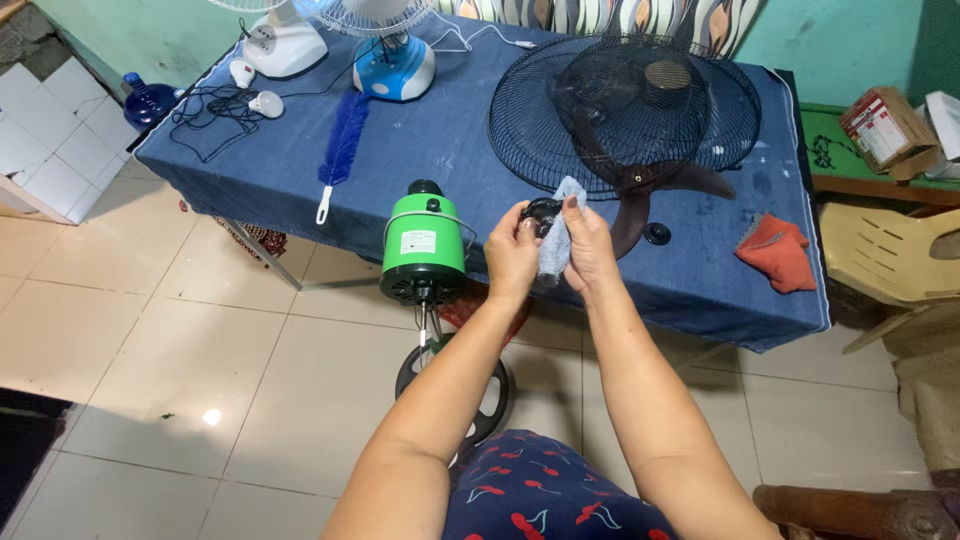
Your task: The person wipes the green motor housing, metal pole, and black base of a standing electric fan using a light blue cloth. They also wipe small black plastic parts on the table. The fan remains disassembled throughout the clip.
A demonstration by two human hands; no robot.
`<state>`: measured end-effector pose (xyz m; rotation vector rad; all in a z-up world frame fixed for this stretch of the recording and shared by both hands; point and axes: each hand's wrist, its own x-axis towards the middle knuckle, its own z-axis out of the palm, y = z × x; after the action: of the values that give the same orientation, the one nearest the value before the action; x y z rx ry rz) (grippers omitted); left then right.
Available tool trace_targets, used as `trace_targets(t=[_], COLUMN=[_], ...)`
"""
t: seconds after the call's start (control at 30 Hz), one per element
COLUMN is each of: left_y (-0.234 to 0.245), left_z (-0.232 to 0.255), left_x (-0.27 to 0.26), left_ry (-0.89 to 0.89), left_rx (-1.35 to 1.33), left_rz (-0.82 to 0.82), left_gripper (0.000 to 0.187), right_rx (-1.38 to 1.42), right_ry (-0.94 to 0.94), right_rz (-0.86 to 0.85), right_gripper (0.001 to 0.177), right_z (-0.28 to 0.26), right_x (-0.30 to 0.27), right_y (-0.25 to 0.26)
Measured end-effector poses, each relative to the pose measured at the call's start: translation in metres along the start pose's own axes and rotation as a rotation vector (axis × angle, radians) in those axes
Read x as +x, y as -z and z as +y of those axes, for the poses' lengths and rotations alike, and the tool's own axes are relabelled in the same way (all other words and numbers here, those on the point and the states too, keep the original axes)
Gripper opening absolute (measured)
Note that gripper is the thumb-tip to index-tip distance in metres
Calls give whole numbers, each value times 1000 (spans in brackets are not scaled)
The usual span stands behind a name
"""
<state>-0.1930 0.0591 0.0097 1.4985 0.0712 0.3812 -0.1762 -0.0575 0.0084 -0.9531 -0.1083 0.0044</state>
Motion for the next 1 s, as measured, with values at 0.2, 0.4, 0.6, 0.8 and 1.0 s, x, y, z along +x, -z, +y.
trace_targets(t=[0.2,0.4,0.6,0.8,1.0], left_y=[-9,10,15,18,22], left_z=[-1,0,-4,-16,-24], left_x=[4,18,22,14,7], left_ry=[210,340,302,317,439], left_rx=[-385,-745,-754,-672,-771], left_rz=[-177,-349,-316,-287,-316], left_gripper=[57,57,60,56,51], right_rx=[-317,-1214,-1422,-1408,-1179], right_ry=[321,718,813,822,728], right_rz=[41,-78,-62,19,-6], right_gripper=[34,29,38,39,34], right_z=[11,-6,-27,-12,-4], right_x=[-19,-53,-55,-87,-103], right_y=[-13,-32,-47,-57,-58])
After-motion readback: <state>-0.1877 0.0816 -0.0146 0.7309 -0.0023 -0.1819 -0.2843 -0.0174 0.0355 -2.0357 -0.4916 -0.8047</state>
